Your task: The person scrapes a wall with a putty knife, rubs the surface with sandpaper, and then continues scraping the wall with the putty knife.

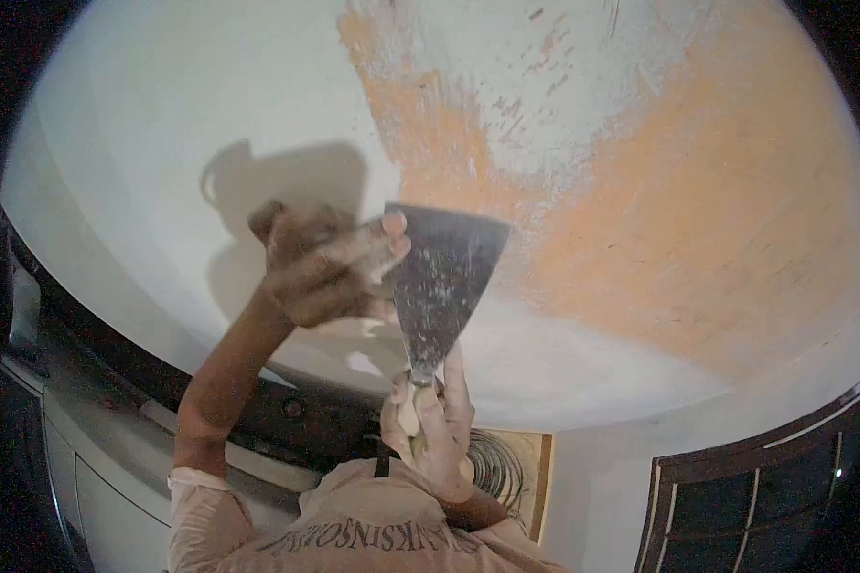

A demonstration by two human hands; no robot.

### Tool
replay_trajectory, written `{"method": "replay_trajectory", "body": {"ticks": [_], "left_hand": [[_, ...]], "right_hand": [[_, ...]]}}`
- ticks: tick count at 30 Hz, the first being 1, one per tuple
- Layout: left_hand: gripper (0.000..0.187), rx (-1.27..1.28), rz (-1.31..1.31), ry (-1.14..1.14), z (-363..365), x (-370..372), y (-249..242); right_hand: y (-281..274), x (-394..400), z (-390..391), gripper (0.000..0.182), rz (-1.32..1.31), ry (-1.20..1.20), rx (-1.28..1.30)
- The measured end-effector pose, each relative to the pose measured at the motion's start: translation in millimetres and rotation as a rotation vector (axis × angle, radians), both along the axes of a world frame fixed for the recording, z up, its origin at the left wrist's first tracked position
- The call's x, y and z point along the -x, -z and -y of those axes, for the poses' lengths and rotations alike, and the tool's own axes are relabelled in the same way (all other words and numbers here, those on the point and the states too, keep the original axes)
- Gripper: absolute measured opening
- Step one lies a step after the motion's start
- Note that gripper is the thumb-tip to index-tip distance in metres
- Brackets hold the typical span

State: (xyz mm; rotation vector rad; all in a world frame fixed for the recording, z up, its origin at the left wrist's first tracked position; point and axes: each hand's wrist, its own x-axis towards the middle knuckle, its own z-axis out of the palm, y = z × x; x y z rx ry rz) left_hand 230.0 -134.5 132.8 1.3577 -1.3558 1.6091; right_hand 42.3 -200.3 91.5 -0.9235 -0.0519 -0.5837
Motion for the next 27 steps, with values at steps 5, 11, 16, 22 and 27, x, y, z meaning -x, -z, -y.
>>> {"method": "replay_trajectory", "body": {"ticks": [5,11,16,22,27], "left_hand": [[0.038,-0.086,-0.078,0.020,-3.3,4.2,-2.5],[0.042,-0.110,-0.063,0.040,-1.6,2.7,-7.4],[0.043,0.004,-0.095,0.057,-3.9,0.8,-11.7],[0.042,-0.005,-0.079,0.054,-1.8,-1.0,-10.1],[0.035,-0.029,-0.072,0.080,-0.2,-0.5,-9.7]], "right_hand": [[5.0,4.5,-1.7,0.054,0.027,0.009,-0.009],[-2.5,4.8,-2.7,0.054,0.036,0.014,0.013],[-5.7,1.5,-7.8,0.055,-0.009,0.015,0.004],[-6.9,-4.4,-6.2,0.055,0.013,0.043,0.000],[-3.8,-1.0,-1.9,0.055,0.023,0.031,-0.009]]}}
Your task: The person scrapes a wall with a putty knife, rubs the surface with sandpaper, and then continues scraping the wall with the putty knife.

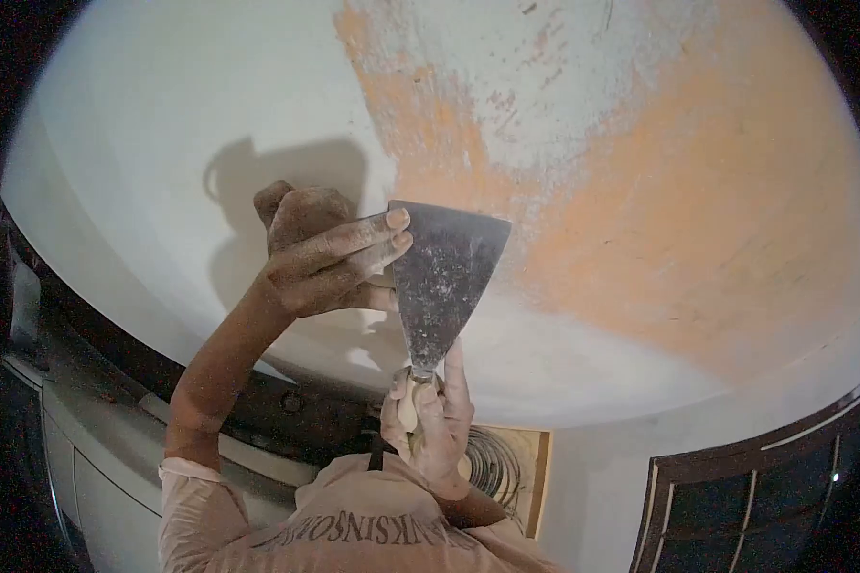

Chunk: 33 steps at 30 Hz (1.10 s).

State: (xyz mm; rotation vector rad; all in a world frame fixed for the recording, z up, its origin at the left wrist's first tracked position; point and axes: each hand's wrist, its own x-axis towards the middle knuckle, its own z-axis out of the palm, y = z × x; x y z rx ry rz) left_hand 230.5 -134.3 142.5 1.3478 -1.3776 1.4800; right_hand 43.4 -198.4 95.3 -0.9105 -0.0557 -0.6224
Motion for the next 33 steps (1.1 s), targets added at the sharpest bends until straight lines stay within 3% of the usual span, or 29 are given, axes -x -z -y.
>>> {"method": "replay_trajectory", "body": {"ticks": [10,13,26,33], "left_hand": [[0.032,0.034,0.044,-0.013,1.1,-1.3,-19.0],[0.030,-0.103,0.013,-0.024,5.5,-1.3,-5.3],[0.022,0.055,-0.101,0.055,-0.4,1.4,-13.6],[0.022,0.096,-0.110,0.087,6.5,-1.5,7.3]], "right_hand": [[-10.8,-1.5,7.5,0.054,0.016,-0.008,0.039],[-8.7,4.6,5.2,0.054,-0.034,0.039,0.085],[-13.8,-1.5,1.3,0.061,-0.129,0.050,0.169],[-10.9,1.5,-4.3,0.060,-0.174,0.102,0.196]]}}
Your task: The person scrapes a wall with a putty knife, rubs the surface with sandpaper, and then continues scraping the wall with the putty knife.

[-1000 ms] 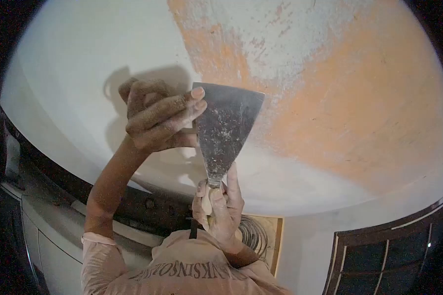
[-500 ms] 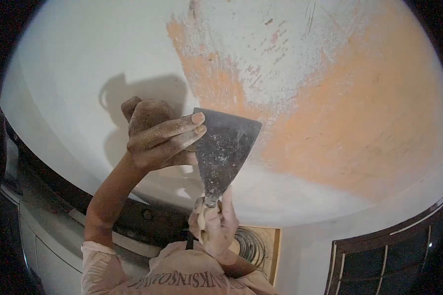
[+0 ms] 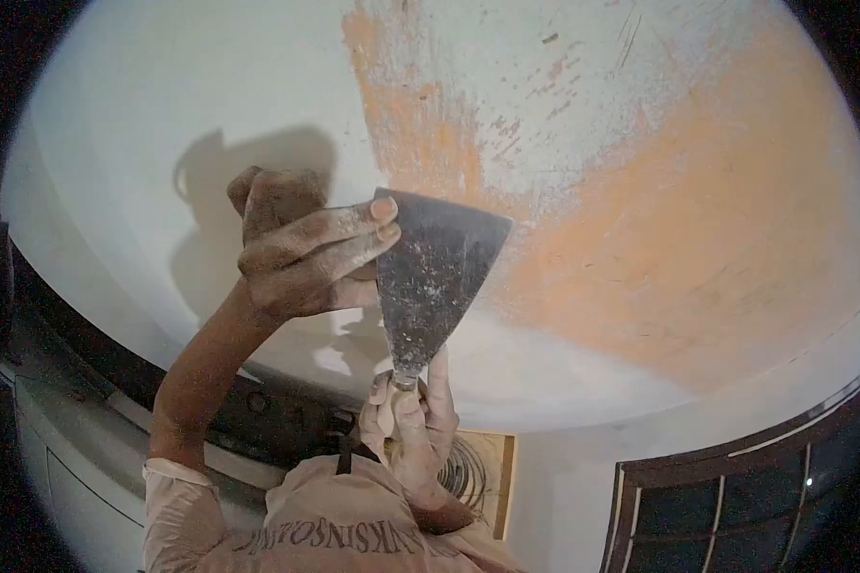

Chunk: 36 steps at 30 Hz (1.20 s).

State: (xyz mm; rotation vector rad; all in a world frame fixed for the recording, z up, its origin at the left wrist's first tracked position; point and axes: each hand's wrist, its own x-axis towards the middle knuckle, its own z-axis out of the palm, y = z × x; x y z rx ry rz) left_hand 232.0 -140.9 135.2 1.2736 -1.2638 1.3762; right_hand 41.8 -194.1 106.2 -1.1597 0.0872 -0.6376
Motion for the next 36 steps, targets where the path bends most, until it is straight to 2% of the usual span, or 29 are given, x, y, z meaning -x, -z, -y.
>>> {"method": "replay_trajectory", "body": {"ticks": [4,7,10,13,15,17,21,23,25,26,28,32,34,36], "left_hand": [[0.027,0.023,-0.019,-0.041,2.2,-7.8,8.4],[0.028,-0.141,-0.040,-0.141,0.7,-4.8,8.6],[0.028,0.013,0.015,-0.105,-1.6,-3.5,3.0],[0.031,-0.037,-0.056,-0.150,-2.8,-3.0,-6.4],[0.032,0.012,-0.073,-0.051,-0.7,-0.6,-3.9],[0.032,0.068,-0.046,-0.073,-1.7,5.5,-3.3],[0.030,0.002,-0.072,-0.077,3.2,-2.6,-2.0],[0.028,-0.028,-0.083,-0.057,8.6,-8.8,7.0],[0.026,0.001,-0.046,-0.107,-3.7,1.9,-5.6],[0.025,-0.026,-0.007,-0.074,2.1,-9.7,0.3],[0.023,-0.024,-0.038,-0.055,5.5,-6.9,6.8],[0.017,0.012,0.013,0.004,9.1,-7.1,-2.5],[0.014,-0.013,0.042,-0.051,3.6,-5.5,-12.4],[0.010,0.074,0.119,-0.033,10.6,-6.2,-14.8]], "right_hand": [[0.8,-12.7,-0.9,0.059,0.017,-0.010,0.062],[-0.6,-9.6,-5.8,0.058,0.004,0.027,-0.020],[4.4,-8.2,-5.3,0.058,0.027,-0.004,-0.041],[0.9,-15.0,-1.8,0.058,0.038,-0.018,0.012],[0.8,-11.6,-7.1,0.058,0.012,0.023,-0.015],[5.8,-5.3,-10.1,0.057,-0.007,0.053,-0.067],[-0.5,-16.1,-5.6,0.058,0.072,-0.048,-0.027],[0.8,-13.8,-10.0,0.060,0.021,0.000,-0.067],[7.0,-14.1,-8.0,0.061,0.009,0.031,-0.062],[6.1,-16.1,-7.2,0.063,0.069,-0.016,-0.064],[2.9,-11.8,-8.1,0.063,0.026,-0.001,-0.074],[6.1,-11.6,0.1,0.061,0.014,0.050,-0.038],[4.3,-8.7,-0.7,0.059,0.025,-0.002,-0.035],[-3.2,-8.5,3.0,0.058,0.059,-0.051,-0.027]]}}
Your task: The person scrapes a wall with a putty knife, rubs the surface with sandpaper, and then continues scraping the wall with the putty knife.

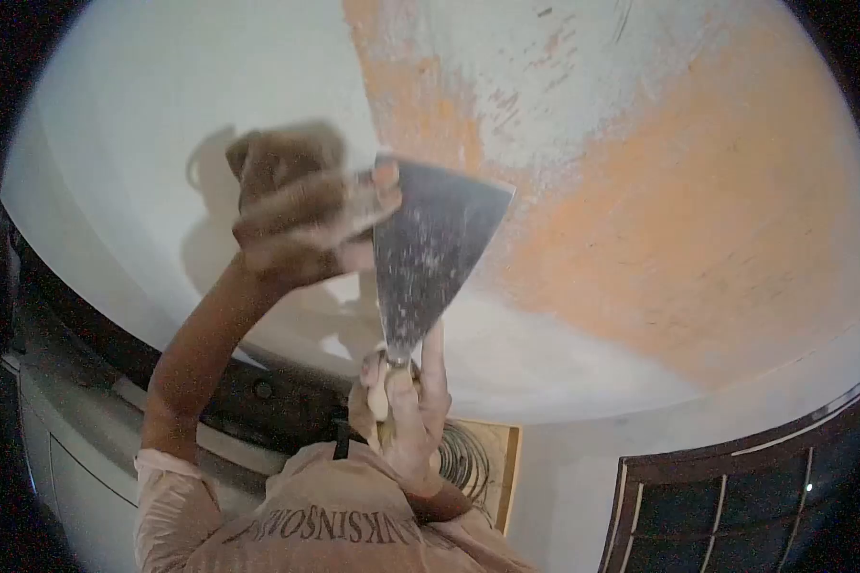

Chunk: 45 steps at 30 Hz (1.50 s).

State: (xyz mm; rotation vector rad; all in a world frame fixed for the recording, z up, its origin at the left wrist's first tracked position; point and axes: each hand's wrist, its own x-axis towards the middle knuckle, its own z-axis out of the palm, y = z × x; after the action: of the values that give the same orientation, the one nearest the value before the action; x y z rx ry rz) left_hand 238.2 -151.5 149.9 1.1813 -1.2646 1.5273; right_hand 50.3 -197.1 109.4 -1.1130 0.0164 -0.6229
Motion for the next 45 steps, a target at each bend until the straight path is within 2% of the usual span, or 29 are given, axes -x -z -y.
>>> {"method": "replay_trajectory", "body": {"ticks": [3,4,6,8,11,15,19,21,23,24,28,31,33,36,41,42,45], "left_hand": [[0.012,-0.046,-0.052,-0.007,-8.9,5.4,1.2],[0.019,0.007,-0.037,-0.030,-7.6,0.5,3.5],[0.022,-0.068,-0.111,-0.038,-11.4,0.4,6.3],[0.021,0.002,-0.078,0.013,-11.1,1.8,4.7],[0.020,0.014,-0.097,-0.018,-7.3,-0.1,-2.0],[0.015,0.012,-0.075,0.015,-3.5,4.4,0.5],[0.012,0.099,-0.133,0.003,0.7,2.8,-13.3],[0.011,0.053,0.012,-0.027,-2.3,-3.4,-5.5],[0.010,0.114,-0.125,-0.031,0.9,6.8,6.6],[0.011,0.047,-0.137,-0.041,-0.9,10.8,3.9],[0.020,0.109,-0.116,-0.064,-8.2,0.3,-5.5],[0.021,0.083,-0.141,0.005,-11.0,6.3,2.8],[0.022,0.131,-0.132,0.034,-8.6,-3.1,-4.8],[0.021,0.067,-0.150,0.036,1.1,9.3,6.3],[0.022,0.110,-0.027,-0.046,-10.2,-4.4,-2.8],[0.021,0.165,-0.144,-0.001,-4.6,0.4,-1.3],[0.021,0.060,-0.113,0.008,-10.8,4.1,4.6]], "right_hand": [[7.2,-0.9,0.6,0.059,-0.027,0.057,0.001],[3.6,-2.6,-1.7,0.059,0.015,-0.013,-0.001],[6.9,-5.1,-6.3,0.059,-0.007,-0.001,-0.017],[12.9,0.3,-5.2,0.060,0.058,-0.033,-0.025],[9.2,-3.8,-3.1,0.058,0.035,0.058,-0.042],[-8.0,-0.2,-8.1,0.059,0.047,0.054,-0.173],[-20.6,-5.2,2.1,0.059,0.090,-0.036,-0.115],[-13.7,-3.4,-2.1,0.059,0.043,0.030,-0.058],[0.3,1.4,1.9,0.060,0.000,0.051,-0.022],[0.0,2.3,1.7,0.060,-0.009,0.028,-0.033],[-4.6,-4.2,-10.4,0.059,0.061,0.031,-0.008],[3.4,-1.8,-10.4,0.058,0.028,0.026,-0.036],[-0.9,-6.1,-9.7,0.059,0.035,0.012,0.023],[-3.2,2.6,2.1,0.058,-0.017,0.050,0.082],[-2.1,-4.2,-2.8,0.057,0.010,0.025,0.039],[-0.1,-2.6,-6.5,0.057,0.012,0.047,0.033],[-3.0,-4.2,1.0,0.058,0.055,-0.039,0.001]]}}
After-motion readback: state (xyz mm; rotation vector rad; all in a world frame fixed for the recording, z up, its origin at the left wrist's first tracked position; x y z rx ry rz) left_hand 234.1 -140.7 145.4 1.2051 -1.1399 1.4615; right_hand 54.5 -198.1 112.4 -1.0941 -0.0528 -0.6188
